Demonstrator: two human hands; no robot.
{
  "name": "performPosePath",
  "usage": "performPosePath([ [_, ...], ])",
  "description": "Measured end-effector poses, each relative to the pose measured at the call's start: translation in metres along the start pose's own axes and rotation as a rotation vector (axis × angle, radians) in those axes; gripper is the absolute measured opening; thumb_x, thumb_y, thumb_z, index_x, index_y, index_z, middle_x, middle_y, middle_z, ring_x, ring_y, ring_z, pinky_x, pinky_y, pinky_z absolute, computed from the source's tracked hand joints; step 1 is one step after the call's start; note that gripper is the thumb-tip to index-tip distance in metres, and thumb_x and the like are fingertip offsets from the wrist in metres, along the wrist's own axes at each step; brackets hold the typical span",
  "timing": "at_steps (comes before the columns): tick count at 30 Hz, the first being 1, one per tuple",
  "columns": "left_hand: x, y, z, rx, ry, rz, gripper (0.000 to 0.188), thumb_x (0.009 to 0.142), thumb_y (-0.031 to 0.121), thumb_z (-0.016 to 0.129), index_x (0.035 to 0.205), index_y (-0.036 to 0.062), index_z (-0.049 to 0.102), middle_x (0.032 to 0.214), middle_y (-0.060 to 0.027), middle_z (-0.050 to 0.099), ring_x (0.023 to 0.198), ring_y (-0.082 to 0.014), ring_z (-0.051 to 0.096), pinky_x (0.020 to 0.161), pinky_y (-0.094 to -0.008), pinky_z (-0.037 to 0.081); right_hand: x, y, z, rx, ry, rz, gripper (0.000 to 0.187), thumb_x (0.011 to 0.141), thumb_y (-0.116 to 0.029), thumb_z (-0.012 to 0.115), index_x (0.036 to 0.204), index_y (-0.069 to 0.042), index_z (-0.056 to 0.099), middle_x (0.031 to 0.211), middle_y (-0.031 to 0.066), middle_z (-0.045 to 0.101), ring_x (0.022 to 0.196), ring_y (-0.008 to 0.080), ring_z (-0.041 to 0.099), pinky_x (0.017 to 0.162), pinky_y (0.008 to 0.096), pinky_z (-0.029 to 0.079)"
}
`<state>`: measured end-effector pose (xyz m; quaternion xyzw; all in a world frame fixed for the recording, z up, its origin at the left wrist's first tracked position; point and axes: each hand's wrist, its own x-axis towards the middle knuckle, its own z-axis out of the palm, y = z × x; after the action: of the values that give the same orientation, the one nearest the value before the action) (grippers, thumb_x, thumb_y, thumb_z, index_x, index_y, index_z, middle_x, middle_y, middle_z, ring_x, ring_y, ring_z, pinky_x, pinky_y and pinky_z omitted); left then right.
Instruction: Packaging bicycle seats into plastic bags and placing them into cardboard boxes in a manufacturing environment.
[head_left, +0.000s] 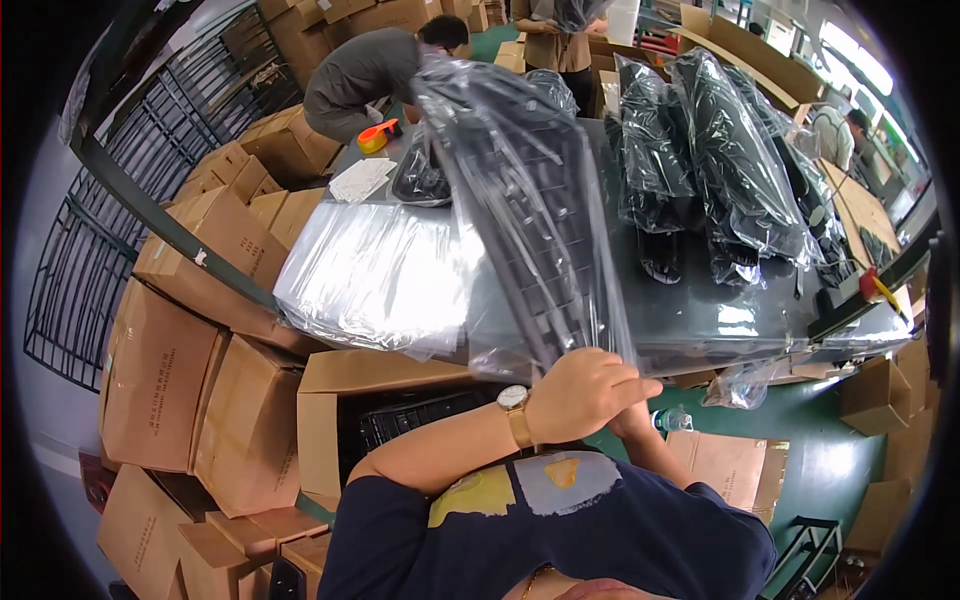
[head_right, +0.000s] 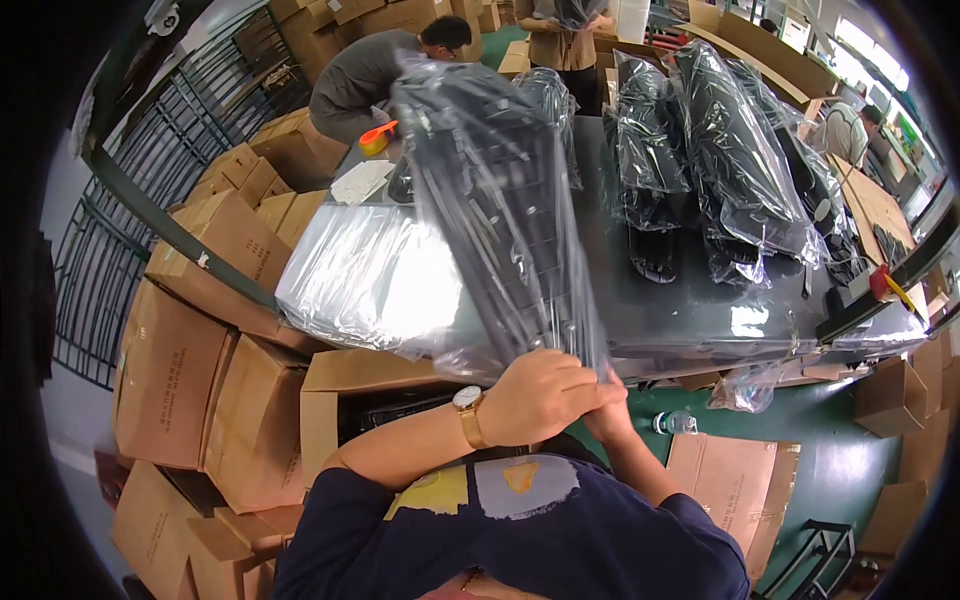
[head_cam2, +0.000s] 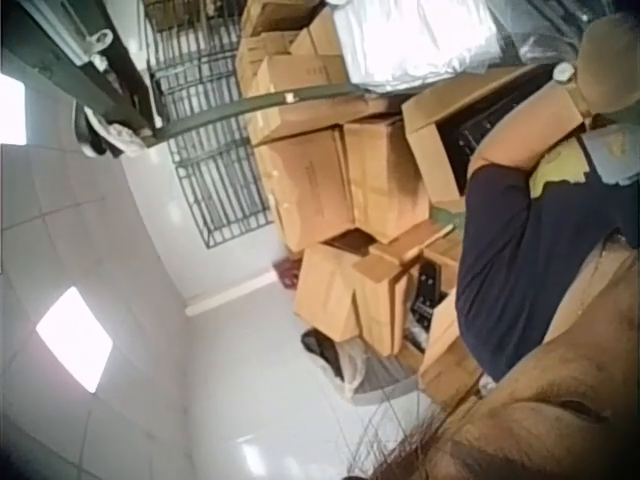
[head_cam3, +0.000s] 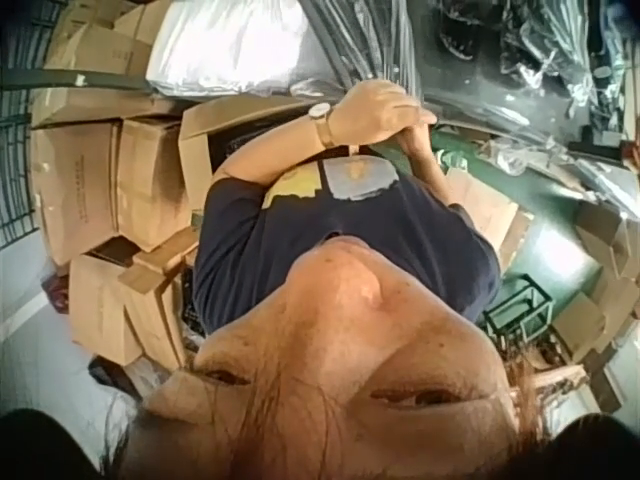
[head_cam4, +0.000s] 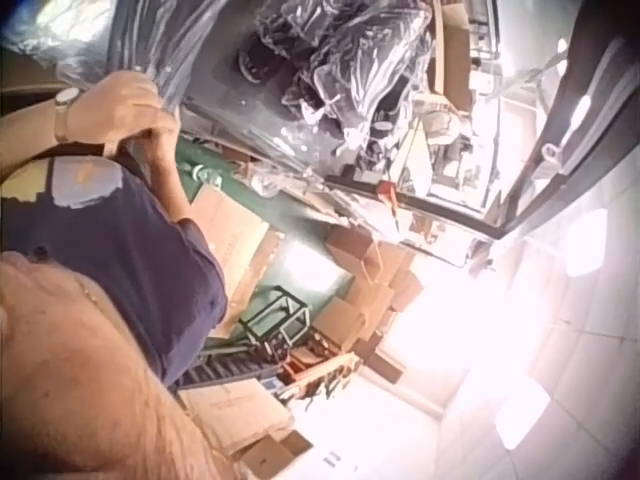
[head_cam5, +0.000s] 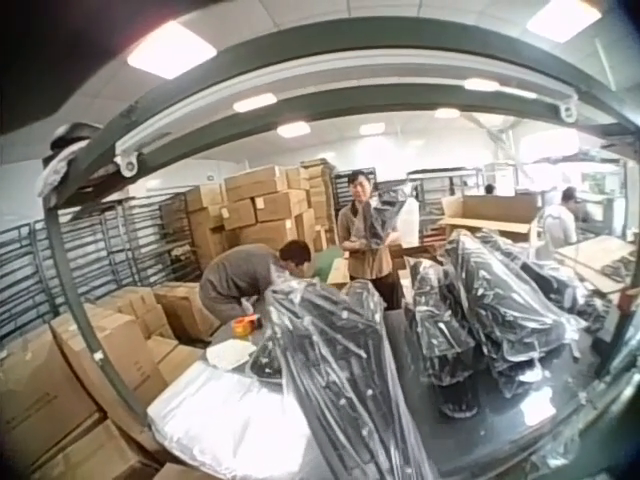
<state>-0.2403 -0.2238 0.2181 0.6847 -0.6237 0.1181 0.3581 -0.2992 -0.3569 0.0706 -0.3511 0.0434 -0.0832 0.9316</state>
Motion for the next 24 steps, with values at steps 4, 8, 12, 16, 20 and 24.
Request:
performPosePath([
  [4,0.019,-0.023,-0.008,0.115,0.049,-0.021,0.033,0.072,0.011,0.057,0.105,0.0089,0.058,0.078,-0.0014,0.055,0.073,-0.0197,0.054,0.064,-0.0307,0.044,0.029,-0.023,-0.03,-0.18,0.134,-0.031,0.031,0.077,0.002,0.058,0.108,0.0,0.052,0.094,0.0089,0.061,0.083,0.0156,0.061,0.076,0.0283,0.05],
  [8,0.029,-0.058,0.001,0.183,0.187,-0.045,0.035,0.073,0.007,0.055,0.108,0.0101,0.056,0.072,-0.0035,0.05,0.066,-0.0208,0.052,0.059,-0.0316,0.044,0.056,-0.047,-0.011,-0.155,0.169,-0.062,0.034,0.079,0.003,0.057,0.112,0.0,0.05,0.102,0.0082,0.059,0.09,0.0175,0.06,0.081,0.0313,0.049],
  [12,0.022,-0.089,0.006,0.198,0.162,-0.221,0.036,0.075,0.002,0.052,0.11,0.0086,0.054,0.088,-0.0066,0.06,0.076,-0.0246,0.058,0.066,-0.0345,0.047,0.105,-0.044,-0.015,-0.08,0.209,-0.066,0.032,0.081,0.0,0.057,0.112,-0.002,0.05,0.101,0.0079,0.059,0.091,0.0201,0.06,0.082,0.0354,0.05],
  [16,-0.016,-0.107,0.003,0.095,0.142,-0.399,0.035,0.079,0.004,0.056,0.113,0.0083,0.053,0.09,-0.0068,0.062,0.078,-0.0246,0.059,0.068,-0.0337,0.048,0.161,-0.029,-0.025,-0.142,0.25,-0.078,0.036,0.082,-0.002,0.058,0.116,-0.004,0.047,0.099,0.0082,0.059,0.086,0.0224,0.063,0.072,0.0391,0.056],
  [20,-0.076,-0.111,-0.001,-0.086,0.089,-0.663,0.03,0.083,0.007,0.057,0.113,0.0064,0.053,0.086,-0.008,0.063,0.075,-0.0236,0.061,0.066,-0.0304,0.049,0.197,-0.001,-0.036,-0.215,0.319,-0.085,0.04,0.081,-0.004,0.059,0.119,-0.008,0.046,0.101,0.0075,0.058,0.086,0.0222,0.062,0.067,0.0399,0.056],
  [24,-0.145,-0.101,0.003,-0.2,0.145,-0.984,0.026,0.082,0.009,0.057,0.108,0.0049,0.056,0.081,-0.0072,0.064,0.067,-0.022,0.06,0.064,-0.0298,0.048,0.228,0.021,-0.042,-0.375,0.457,-0.083,0.049,0.081,-0.006,0.061,0.127,-0.011,0.042,0.108,0.0076,0.055,0.09,0.0218,0.06,0.063,0.039,0.056],
])
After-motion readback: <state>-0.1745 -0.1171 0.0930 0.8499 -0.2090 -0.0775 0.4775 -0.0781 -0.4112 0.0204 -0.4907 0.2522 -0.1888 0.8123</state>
